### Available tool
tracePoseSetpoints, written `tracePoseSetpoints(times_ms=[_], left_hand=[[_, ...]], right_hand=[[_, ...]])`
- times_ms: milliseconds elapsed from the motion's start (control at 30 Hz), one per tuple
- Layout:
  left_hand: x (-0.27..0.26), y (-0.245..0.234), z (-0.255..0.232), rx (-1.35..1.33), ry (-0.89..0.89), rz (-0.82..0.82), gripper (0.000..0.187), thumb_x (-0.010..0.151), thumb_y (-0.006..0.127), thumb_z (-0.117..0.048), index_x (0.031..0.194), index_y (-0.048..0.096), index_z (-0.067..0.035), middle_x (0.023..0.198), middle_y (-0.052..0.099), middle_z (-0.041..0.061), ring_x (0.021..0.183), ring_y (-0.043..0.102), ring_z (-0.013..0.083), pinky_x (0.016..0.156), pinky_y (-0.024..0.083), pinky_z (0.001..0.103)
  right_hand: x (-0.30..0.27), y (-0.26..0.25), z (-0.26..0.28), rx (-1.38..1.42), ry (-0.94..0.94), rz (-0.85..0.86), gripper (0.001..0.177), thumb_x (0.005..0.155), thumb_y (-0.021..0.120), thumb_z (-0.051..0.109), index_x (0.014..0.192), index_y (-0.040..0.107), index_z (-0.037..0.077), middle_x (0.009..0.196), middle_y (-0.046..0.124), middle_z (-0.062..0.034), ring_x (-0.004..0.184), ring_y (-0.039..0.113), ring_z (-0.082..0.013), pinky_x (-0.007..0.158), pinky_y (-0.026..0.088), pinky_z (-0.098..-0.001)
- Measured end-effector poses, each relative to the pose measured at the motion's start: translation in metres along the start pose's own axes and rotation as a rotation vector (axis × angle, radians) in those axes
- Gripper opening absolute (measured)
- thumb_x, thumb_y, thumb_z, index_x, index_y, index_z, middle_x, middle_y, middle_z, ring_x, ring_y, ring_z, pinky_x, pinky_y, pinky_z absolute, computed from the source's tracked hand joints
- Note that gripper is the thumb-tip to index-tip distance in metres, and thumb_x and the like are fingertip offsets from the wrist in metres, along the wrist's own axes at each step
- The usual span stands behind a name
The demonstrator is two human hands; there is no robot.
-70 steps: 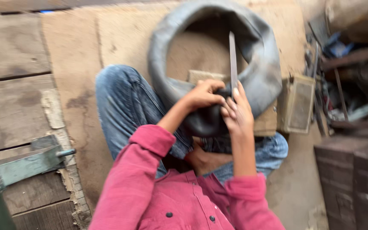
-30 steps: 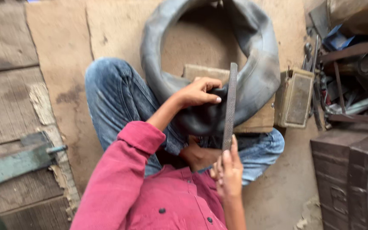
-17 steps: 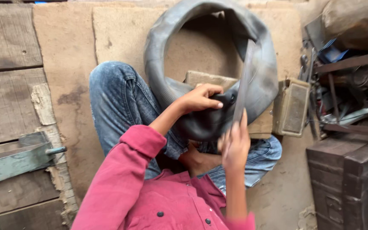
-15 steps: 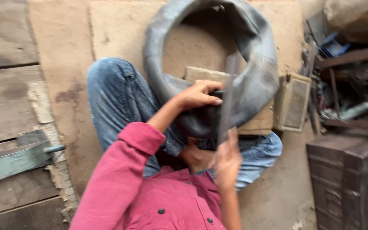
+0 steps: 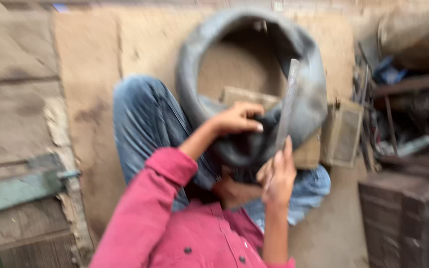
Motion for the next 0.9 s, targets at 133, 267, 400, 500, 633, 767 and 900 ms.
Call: tracePoseSetpoints(times_ms=[133,267,400,500,633,767,900], left_hand=[[-0.003,0.005,0.004,-0.319,-0.085,0.142,0.015,0.085,0.074,-0.007,0.093,0.061,-0.004,0.083,0.057,-0.005,0.082,0.05,0.0038,0.071,0.044,0.026],[-0.009,0.009,-0.002,-0.406,-0.088,0.165,0.016,0.086,0.074,-0.005,0.092,0.059,-0.004,0.084,0.055,-0.007,0.083,0.05,0.0033,0.072,0.044,0.025],[-0.004,0.007,-0.014,-0.414,-0.065,0.174,0.016,0.087,0.074,-0.005,0.093,0.058,-0.004,0.086,0.056,-0.006,0.084,0.05,0.0032,0.073,0.044,0.024],[-0.007,0.007,-0.014,-0.482,-0.164,0.166,0.016,0.085,0.073,-0.007,0.095,0.061,-0.006,0.085,0.062,-0.006,0.082,0.056,0.0027,0.072,0.048,0.024],[-0.005,0.004,-0.015,-0.369,-0.096,0.142,0.018,0.086,0.075,-0.006,0.095,0.06,-0.004,0.085,0.056,-0.006,0.082,0.051,0.0032,0.071,0.044,0.024],[-0.01,0.006,-0.01,-0.368,-0.086,0.093,0.017,0.085,0.075,-0.006,0.094,0.061,-0.004,0.085,0.056,-0.007,0.083,0.05,0.0027,0.072,0.044,0.024],[-0.009,0.002,-0.021,-0.464,-0.074,0.155,0.017,0.085,0.075,-0.007,0.094,0.061,-0.004,0.086,0.059,-0.007,0.084,0.053,0.0024,0.075,0.046,0.023]], right_hand=[[-0.091,-0.024,-0.02,-0.118,0.184,-0.028,0.059,0.102,0.047,0.02,0.16,0.035,0.013,0.05,0.033,0.0044,0.037,0.03,-0.0064,0.034,0.029,-0.0259],[-0.063,-0.008,-0.015,-0.004,0.161,0.014,0.06,0.105,0.047,0.021,0.162,0.032,0.013,0.056,0.032,0.0057,0.041,0.03,-0.0058,0.036,0.028,-0.0247],[0.044,0.025,0.011,0.115,0.186,0.009,0.057,0.105,0.046,0.024,0.16,0.032,0.02,0.056,0.033,0.0068,0.04,0.03,-0.0038,0.036,0.028,-0.0225],[0.046,0.019,0.02,0.135,0.152,0.026,0.058,0.107,0.047,0.023,0.162,0.033,0.014,0.06,0.034,0.0067,0.044,0.032,-0.004,0.038,0.03,-0.0229],[-0.041,-0.001,0.007,0.052,0.141,0.065,0.06,0.106,0.045,0.026,0.164,0.03,0.014,0.054,0.033,0.0067,0.038,0.03,-0.0046,0.035,0.029,-0.0234],[-0.1,-0.023,-0.003,0.014,0.242,0.051,0.067,0.103,0.05,0.022,0.165,0.026,0.015,0.055,0.037,0.0049,0.04,0.03,-0.0049,0.037,0.032,-0.0256],[-0.027,-0.008,0.007,-0.129,0.208,0.096,0.063,0.103,0.049,0.027,0.162,0.031,0.014,0.051,0.035,0.0039,0.036,0.032,-0.0068,0.034,0.032,-0.0259]])
Point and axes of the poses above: each hand's wrist, its own x-axis towards the middle knuckle, its own y-axis out of the palm, z = x × y, the point moved 4 cm from there along x, towards the middle knuckle
